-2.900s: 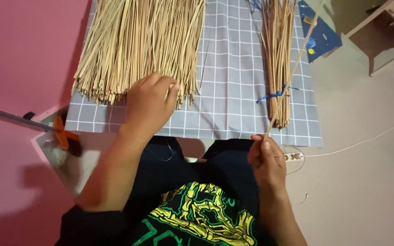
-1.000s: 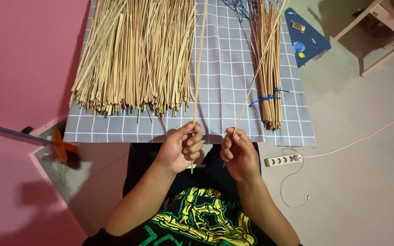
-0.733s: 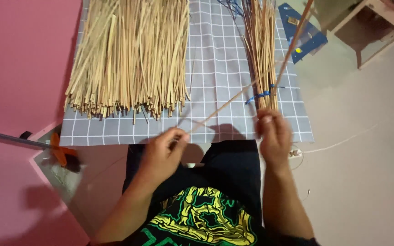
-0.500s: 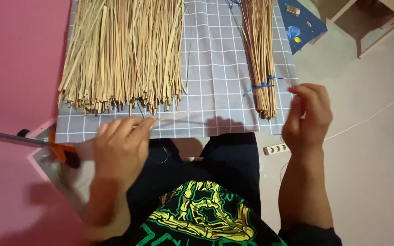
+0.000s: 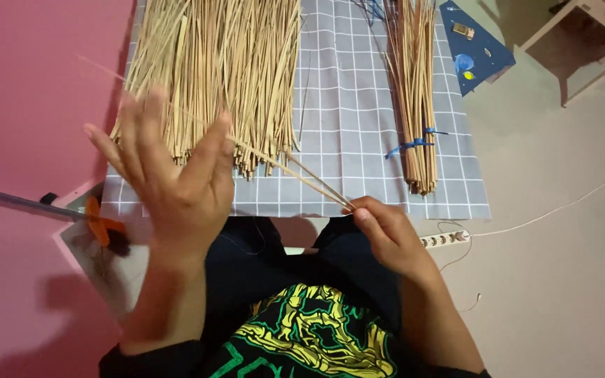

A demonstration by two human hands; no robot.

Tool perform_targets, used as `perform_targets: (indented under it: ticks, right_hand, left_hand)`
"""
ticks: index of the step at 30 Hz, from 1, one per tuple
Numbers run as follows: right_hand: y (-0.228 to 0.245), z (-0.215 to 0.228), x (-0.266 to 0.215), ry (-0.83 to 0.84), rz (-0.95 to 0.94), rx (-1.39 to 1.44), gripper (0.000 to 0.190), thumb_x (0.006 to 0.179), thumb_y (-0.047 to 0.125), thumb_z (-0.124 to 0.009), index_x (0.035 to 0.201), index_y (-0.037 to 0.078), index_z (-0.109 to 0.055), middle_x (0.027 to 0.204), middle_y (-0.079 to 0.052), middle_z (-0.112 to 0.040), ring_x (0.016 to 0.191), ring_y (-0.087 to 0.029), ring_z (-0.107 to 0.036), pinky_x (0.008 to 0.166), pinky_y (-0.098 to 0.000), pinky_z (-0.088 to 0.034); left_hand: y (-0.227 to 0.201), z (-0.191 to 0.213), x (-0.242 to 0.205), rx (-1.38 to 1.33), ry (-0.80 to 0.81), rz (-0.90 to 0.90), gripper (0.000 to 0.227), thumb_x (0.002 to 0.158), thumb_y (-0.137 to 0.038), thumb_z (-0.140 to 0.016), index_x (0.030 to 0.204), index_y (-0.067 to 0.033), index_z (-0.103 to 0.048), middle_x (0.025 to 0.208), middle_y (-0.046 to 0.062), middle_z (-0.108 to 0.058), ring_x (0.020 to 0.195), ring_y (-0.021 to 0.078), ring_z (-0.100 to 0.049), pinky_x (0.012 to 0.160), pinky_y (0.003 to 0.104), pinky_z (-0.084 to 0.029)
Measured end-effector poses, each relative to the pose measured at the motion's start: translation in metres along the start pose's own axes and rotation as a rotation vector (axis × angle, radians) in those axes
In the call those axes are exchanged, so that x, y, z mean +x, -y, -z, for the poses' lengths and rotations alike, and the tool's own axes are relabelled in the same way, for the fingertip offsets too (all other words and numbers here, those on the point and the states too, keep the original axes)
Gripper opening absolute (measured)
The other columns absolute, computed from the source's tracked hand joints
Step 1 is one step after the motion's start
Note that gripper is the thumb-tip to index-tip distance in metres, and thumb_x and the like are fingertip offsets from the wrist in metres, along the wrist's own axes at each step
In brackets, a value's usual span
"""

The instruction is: Picking up thin wooden sticks from a pile, organizing them into a neat bundle, and securing the bundle with blue plastic string.

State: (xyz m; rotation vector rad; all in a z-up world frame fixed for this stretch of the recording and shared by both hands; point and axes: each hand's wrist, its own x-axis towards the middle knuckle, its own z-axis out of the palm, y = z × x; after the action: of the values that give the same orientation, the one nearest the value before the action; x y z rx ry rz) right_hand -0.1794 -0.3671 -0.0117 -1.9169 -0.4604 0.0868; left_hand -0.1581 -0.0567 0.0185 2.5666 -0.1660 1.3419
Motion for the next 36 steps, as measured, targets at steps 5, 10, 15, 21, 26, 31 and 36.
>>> perform_targets:
  ticks: [5, 10, 15, 21, 26, 31, 36]
  right_hand:
    - [-0.055, -0.039, 0.011, -0.086, -0.16, 0.67, 0.025, 0.108, 0.015, -0.047, 0.115, -0.001, -0.066, 0.071, -0.002, -0.05, 0.059, -0.01, -0.04, 0.053, -0.022, -0.034]
    - [-0.074, -0.083, 0.02, -0.221, -0.133, 1.072, 0.022, 0.109, 0.02, -0.049, 0.104, 0.001, -0.06, 0.064, -0.006, -0.043, 0.038, -0.012, -0.036, 0.034, -0.0243, -0.03]
    - [-0.06, -0.089, 0.009, -0.078, -0.141, 1.105, 0.03, 0.11, 0.024, -0.042, 0.108, -0.002, -0.057, 0.053, -0.007, -0.042, 0.037, -0.015, -0.039, 0.038, -0.0261, -0.031]
    - [-0.085, -0.098, -0.008, -0.051, -0.199, 1.126, 0.022, 0.109, 0.014, -0.04, 0.118, -0.001, -0.053, 0.06, -0.009, -0.046, 0.038, -0.018, -0.046, 0.037, -0.0285, -0.039]
    - [-0.062, -0.097, -0.052, 0.039, -0.116, 1.082, 0.027, 0.108, 0.023, -0.042, 0.102, 0.001, -0.056, 0.063, -0.03, -0.066, 0.062, -0.039, -0.067, 0.068, -0.0411, -0.05]
    - [-0.035, -0.082, -0.103, 0.564, -0.247, 0.853, 0.025, 0.108, 0.022, -0.048, 0.105, 0.005, -0.066, 0.101, -0.018, -0.077, 0.097, -0.024, -0.07, 0.091, -0.0418, -0.052]
    - [-0.014, -0.072, -0.103, 0.726, -0.227, 0.618, 0.02, 0.11, 0.012, -0.046, 0.122, 0.001, -0.058, 0.102, -0.011, -0.073, 0.095, -0.018, -0.063, 0.09, -0.0353, -0.05]
  left_hand:
    - [-0.051, -0.042, -0.009, -0.619, -0.044, 0.215, 0.083, 0.12, -0.035, -0.049, 0.17, -0.0219, 0.017, 0.18, 0.003, 0.02, 0.174, 0.0237, 0.017, 0.153, 0.051, 0.01]
    - [-0.104, -0.094, -0.045, -1.545, 0.61, 0.661, 0.029, 0.101, -0.019, -0.065, 0.126, -0.0038, -0.069, 0.091, 0.018, -0.076, 0.046, 0.017, -0.067, 0.034, 0.024, -0.054]
    - [-0.095, -0.132, -0.07, -1.624, 0.567, 0.827, 0.018, 0.1, -0.014, -0.065, 0.11, 0.0005, -0.07, 0.081, 0.018, -0.073, 0.05, 0.0183, -0.067, 0.04, 0.027, -0.056]
    - [-0.094, -0.108, -0.071, -1.649, 0.546, 0.815, 0.025, 0.101, -0.015, -0.064, 0.119, 0.0003, -0.069, 0.089, 0.016, -0.076, 0.076, 0.0192, -0.076, 0.065, 0.025, -0.06]
    - [-0.096, -0.077, -0.109, -1.786, 0.756, 0.886, 0.029, 0.105, -0.02, -0.056, 0.116, 0.0051, -0.064, 0.095, 0.023, -0.076, 0.033, 0.0186, -0.06, 0.029, 0.019, -0.049]
    - [-0.08, -0.003, -0.127, -1.7, 1.063, 0.712, 0.02, 0.097, -0.015, -0.065, 0.103, 0.0011, -0.075, 0.078, 0.011, -0.077, 0.058, 0.0101, -0.064, 0.05, 0.019, -0.049]
    - [-0.069, 0.032, -0.128, -1.817, 1.261, 0.544, 0.014, 0.099, -0.009, -0.066, 0.101, 0.003, -0.073, 0.091, 0.016, -0.073, 0.081, 0.0242, -0.071, 0.074, 0.033, -0.057]
